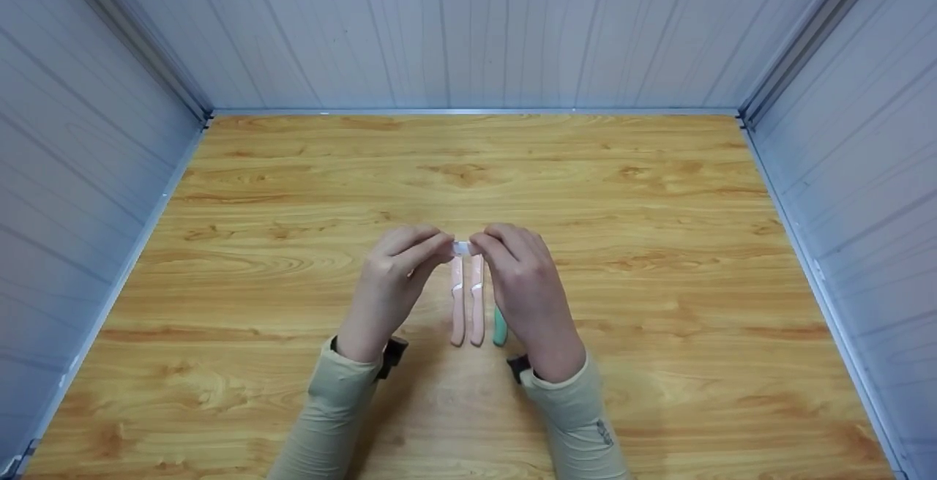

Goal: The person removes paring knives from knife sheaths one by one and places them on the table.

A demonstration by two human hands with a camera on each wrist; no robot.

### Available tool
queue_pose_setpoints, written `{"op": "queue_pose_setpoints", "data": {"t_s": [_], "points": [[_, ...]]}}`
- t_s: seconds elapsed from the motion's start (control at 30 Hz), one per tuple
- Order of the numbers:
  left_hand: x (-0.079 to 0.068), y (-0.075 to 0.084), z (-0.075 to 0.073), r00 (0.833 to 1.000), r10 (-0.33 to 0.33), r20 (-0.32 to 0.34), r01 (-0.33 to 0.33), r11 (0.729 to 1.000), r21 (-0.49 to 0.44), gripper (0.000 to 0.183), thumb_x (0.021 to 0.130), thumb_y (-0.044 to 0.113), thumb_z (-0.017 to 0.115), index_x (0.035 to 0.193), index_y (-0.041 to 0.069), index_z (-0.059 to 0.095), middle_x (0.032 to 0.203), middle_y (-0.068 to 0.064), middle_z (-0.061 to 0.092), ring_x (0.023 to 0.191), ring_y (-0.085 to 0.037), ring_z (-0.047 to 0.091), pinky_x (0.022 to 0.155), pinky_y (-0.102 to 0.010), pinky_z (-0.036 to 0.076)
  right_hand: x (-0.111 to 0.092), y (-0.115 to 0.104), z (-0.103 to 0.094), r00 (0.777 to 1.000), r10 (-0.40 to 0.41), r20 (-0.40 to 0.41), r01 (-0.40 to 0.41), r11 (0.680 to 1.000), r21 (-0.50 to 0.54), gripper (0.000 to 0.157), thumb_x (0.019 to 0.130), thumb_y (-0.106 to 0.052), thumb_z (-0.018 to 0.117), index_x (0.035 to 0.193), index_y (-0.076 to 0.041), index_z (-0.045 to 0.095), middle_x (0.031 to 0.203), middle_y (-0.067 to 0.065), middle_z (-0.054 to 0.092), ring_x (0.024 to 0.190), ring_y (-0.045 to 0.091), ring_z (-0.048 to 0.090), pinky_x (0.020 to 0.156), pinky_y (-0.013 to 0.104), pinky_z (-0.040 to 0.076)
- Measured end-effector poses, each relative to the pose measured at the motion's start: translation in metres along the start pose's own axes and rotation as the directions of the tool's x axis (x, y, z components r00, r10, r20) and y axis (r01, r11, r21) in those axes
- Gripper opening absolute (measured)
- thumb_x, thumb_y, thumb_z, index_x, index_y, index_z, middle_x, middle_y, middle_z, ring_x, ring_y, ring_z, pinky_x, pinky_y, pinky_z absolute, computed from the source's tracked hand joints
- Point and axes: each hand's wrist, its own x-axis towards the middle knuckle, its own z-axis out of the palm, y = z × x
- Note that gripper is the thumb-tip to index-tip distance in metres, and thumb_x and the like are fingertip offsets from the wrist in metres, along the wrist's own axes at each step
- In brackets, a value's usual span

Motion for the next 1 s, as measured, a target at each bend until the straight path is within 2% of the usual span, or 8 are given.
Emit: {"op": "queue_pose_setpoints", "data": {"t_s": [0.5, 0.8, 1.0], "points": [[0.0001, -0.0004, -0.0017, 1.0, 0.005, 0.011, -0.005, 1.0, -0.006, 0.016, 0.09, 0.009, 0.066, 0.104, 0.003, 0.072, 0.1, -0.003, 0.063, 0.094, -0.016, 0.058, 0.087, -0.025, 0.044, 0.0008, 0.0001, -0.0016, 1.0, -0.004, 0.0, 0.004, 1.0, 0.009, 0.02, 0.083, 0.008, 0.068, 0.102, 0.003, 0.07, 0.101, 0.009, 0.063, 0.093, 0.023, 0.058, 0.084, 0.031, 0.043], [-0.0004, -0.0002, -0.0028, 0.999, -0.023, 0.032, 0.023, 1.0, 0.003, 0.017, 0.09, 0.011, 0.067, 0.104, 0.004, 0.072, 0.101, -0.002, 0.064, 0.094, -0.015, 0.058, 0.086, -0.023, 0.044, 0.0007, -0.0004, -0.0013, 1.0, 0.002, -0.006, -0.002, 1.0, 0.018, 0.02, 0.082, 0.009, 0.068, 0.101, 0.003, 0.07, 0.1, 0.009, 0.063, 0.092, 0.024, 0.057, 0.083, 0.028, 0.043], [-0.0004, -0.0002, -0.0034, 1.0, -0.019, 0.023, 0.019, 1.0, 0.002, 0.017, 0.088, 0.009, 0.068, 0.104, 0.004, 0.072, 0.1, -0.002, 0.064, 0.094, -0.015, 0.058, 0.086, -0.024, 0.044, 0.0, -0.0005, -0.0023, 1.0, 0.009, -0.002, -0.009, 1.0, 0.009, 0.02, 0.082, 0.008, 0.069, 0.101, 0.003, 0.07, 0.101, 0.009, 0.063, 0.093, 0.024, 0.057, 0.083, 0.028, 0.044]]}}
